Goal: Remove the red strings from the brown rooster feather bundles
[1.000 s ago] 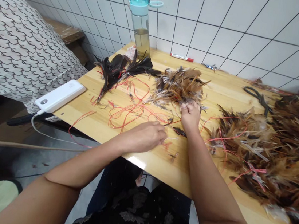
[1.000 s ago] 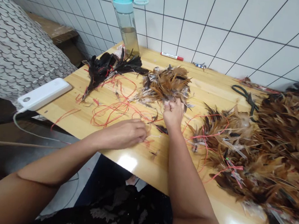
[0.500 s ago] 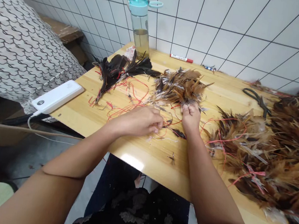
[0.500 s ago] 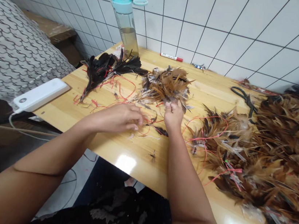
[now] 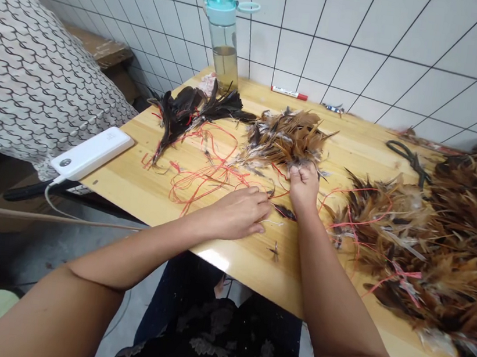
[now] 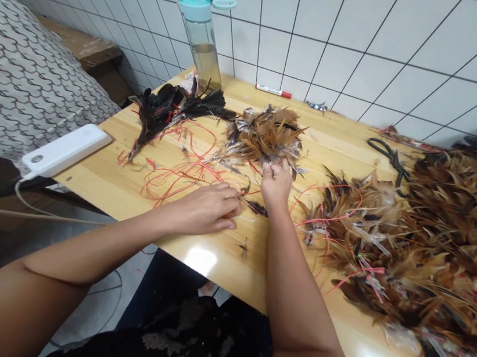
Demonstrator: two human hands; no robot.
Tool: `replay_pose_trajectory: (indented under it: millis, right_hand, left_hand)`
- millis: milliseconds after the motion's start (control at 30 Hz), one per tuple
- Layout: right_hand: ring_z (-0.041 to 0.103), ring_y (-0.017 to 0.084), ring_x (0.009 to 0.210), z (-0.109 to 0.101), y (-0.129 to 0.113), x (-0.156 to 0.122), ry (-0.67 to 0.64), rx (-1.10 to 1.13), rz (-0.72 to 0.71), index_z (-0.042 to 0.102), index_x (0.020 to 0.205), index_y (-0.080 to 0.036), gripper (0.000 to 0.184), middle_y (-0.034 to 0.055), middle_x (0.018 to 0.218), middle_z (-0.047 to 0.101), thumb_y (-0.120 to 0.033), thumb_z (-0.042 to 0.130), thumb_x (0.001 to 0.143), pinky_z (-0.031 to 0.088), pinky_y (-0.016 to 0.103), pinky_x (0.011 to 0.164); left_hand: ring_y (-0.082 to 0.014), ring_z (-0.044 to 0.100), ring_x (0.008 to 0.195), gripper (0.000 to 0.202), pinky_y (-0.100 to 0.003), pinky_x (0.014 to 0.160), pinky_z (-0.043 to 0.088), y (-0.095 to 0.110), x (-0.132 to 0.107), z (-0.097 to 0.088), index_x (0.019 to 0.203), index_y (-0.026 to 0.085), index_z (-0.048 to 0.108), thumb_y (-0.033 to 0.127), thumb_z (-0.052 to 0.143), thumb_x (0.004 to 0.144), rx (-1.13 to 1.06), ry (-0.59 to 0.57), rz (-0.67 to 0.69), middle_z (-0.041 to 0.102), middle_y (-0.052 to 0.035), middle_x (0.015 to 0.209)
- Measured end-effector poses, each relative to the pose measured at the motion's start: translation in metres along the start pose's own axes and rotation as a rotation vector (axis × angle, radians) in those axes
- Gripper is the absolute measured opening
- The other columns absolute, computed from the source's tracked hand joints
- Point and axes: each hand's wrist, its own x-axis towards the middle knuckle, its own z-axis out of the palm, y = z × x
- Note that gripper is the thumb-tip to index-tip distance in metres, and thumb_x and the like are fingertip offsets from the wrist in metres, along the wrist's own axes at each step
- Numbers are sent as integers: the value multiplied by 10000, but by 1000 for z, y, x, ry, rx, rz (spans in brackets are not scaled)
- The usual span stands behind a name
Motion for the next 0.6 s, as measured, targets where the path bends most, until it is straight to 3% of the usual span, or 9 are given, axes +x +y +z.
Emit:
replay_pose_trajectory:
  millis: [133,333,467,600]
  right_hand:
    - [489,202,853,-1,-1,0,-26,6,3,494,568,-220,337,40,828,537,-350,515,879,409,373,859]
    - [483,207,832,-1,-1,2,-11,11,17,478,559,-217,347,34,791,527,-353,523,876,401,381,859]
    - [486,186,783,-1,1,2,-6,102,21,464,564,-219,371,16,738,506,-407,515,879,410,346,811]
    - [489,160,738,-1,1,2,8,275,64,479,600,-218,391,7,715,514,-490,478,882,409,315,765]
  left_hand:
    - [-206,556,926,204,-354,892,431,-4,7,4,883,134,601,212,424,950,-21,-4,-15,628,-103,960]
    - [-159,537,820,117,-308,791,437,-28,20,-33,838,166,524,159,423,896,-310,211,-111,598,-41,855]
    - [-129,577,790,61,-268,754,447,-43,44,-49,823,168,485,131,468,868,-648,402,-175,618,-20,822]
    - [-75,564,646,104,-214,669,443,-57,70,-38,799,161,458,95,505,862,-1044,500,-252,596,12,699]
